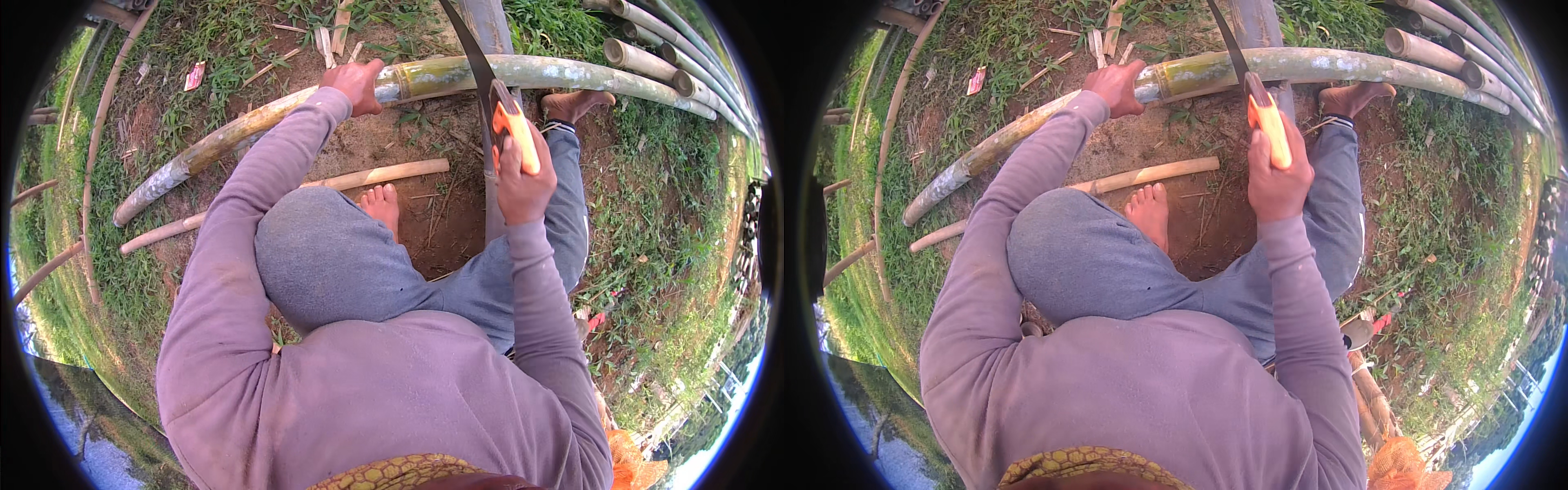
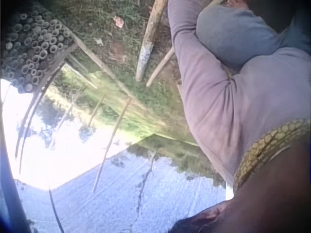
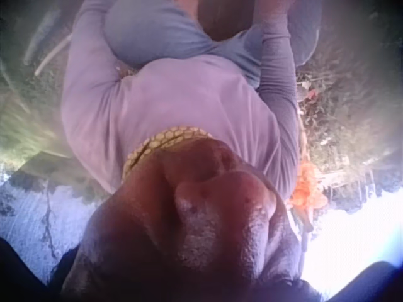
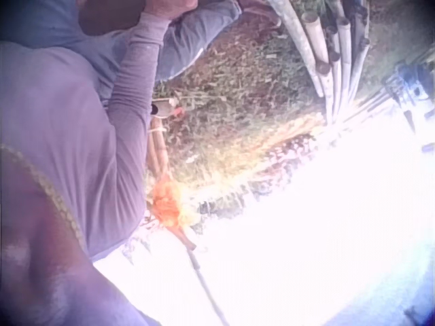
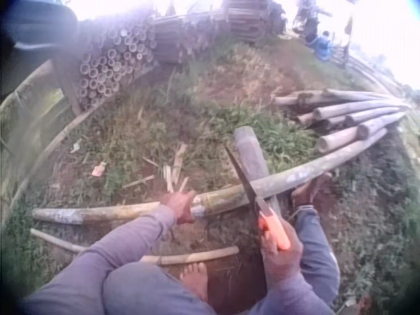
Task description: The person sits on the ground and uses a hand saw to cut bamboo poles into shorter sections. They repeatedly position a pole, saw through it, and set the cut piece aside.
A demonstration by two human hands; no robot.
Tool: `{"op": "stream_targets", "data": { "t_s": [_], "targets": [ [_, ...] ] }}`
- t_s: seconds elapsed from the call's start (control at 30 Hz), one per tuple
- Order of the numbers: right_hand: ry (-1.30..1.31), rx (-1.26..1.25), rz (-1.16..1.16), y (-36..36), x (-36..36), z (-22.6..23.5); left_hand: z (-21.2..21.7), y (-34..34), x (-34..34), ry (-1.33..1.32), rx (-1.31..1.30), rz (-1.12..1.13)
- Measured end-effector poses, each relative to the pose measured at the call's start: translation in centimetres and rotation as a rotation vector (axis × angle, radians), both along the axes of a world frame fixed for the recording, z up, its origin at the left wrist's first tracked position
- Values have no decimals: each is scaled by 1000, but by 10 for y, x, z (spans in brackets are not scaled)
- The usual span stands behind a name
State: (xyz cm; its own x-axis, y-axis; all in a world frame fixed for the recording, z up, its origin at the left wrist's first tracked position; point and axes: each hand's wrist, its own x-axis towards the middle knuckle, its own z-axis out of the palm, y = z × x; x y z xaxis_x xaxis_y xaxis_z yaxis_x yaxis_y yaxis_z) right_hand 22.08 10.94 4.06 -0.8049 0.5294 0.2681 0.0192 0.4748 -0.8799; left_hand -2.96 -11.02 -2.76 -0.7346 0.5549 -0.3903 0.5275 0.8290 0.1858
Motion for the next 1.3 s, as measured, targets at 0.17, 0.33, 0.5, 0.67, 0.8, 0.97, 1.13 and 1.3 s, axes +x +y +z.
{"op": "stream_targets", "data": {
  "t_s": [0.17, 0.33, 0.5, 0.67, 0.8, 0.97, 1.13, 1.3],
  "targets": [
    [-29, -121, -17, 5, -28, -22, 6, 0, 2, -45, -5, -13],
    [-159, -175, -10, -18, 92, 26, 8, -8, 3, -119, -13, 17],
    [-40, -88, -18, -11, 4, -1, 4, -5, 0, -62, -9, 4],
    [-33, -129, -14, 1, -45, -19, 12, -6, 0, -86, -24, -21],
    [-72, 31, 31, -10, 55, 1, 8, -15, -7, -152, 95, 6],
    [-74, -77, 21, -13, 61, 7, -4, -16, -15, -225, 94, -11],
    [11, -62, -7, 8, -51, -12, -15, -2, -42, -339, 201, -61],
    [-158, -129, -21, -18, 113, 28, -29, -17, -44, -496, 246, -15]
  ]
}}
